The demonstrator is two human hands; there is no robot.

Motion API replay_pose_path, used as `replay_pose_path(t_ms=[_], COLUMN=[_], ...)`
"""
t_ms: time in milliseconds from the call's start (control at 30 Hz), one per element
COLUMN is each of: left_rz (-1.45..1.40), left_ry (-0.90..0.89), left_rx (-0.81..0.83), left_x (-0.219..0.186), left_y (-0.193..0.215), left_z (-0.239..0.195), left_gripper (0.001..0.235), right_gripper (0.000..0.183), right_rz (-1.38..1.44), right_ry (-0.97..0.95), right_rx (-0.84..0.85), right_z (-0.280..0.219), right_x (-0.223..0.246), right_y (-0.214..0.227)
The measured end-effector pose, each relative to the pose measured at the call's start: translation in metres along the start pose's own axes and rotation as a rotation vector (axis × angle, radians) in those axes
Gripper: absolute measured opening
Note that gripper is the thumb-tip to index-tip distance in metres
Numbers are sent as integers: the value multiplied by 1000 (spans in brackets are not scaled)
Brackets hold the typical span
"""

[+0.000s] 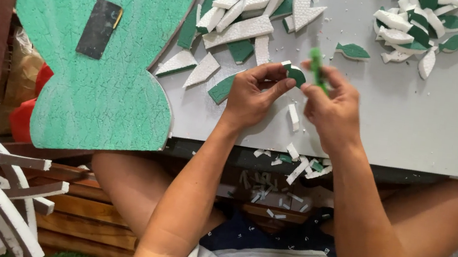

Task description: Cutting and shaping small foam pieces into leaf shapes using a utility knife

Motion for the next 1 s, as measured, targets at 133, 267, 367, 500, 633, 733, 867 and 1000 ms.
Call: replay_pose_path(t_ms=[133,267,367,500,633,733,867,1000], left_rz=[-37,12,171,694,912,965,822,993], left_ry=[11,-2,-122,-426,-235,-288,-457,-544], left_rx=[0,-17,-50,-160,22,119,161,-136], left_x=[-21,-13,-29,-49,-37,-36,-73,-91], left_y=[-7,-2,-4,-38,-64,-76,-72,-12], left_z=[-4,-6,-14,-41,-74,-110,-157,-146], left_gripper=[32,37,24,20,50,49,29,15], right_gripper=[21,17,15,36,17,19,11,28], right_rz=[47,-198,-451,-742,-794,-816,-711,-750], right_ry=[-52,34,113,475,510,418,390,262], right_rx=[-53,-121,-201,-194,-268,-290,-38,239], right_z=[0,10,42,70,36,13,3,0], right_x=[-33,-16,-10,-4,10,-1,-5,-16], right_y=[10,42,90,134,132,119,71,32])
Point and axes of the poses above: each hand's wrist, its own z-axis towards the middle knuckle, its own y-axis out of the back of the hand, x = y × z, the point moved 9 cm from there along z, towards the middle knuckle, and after that the axes turned 11 degrees about y, right-handed, at the moved point
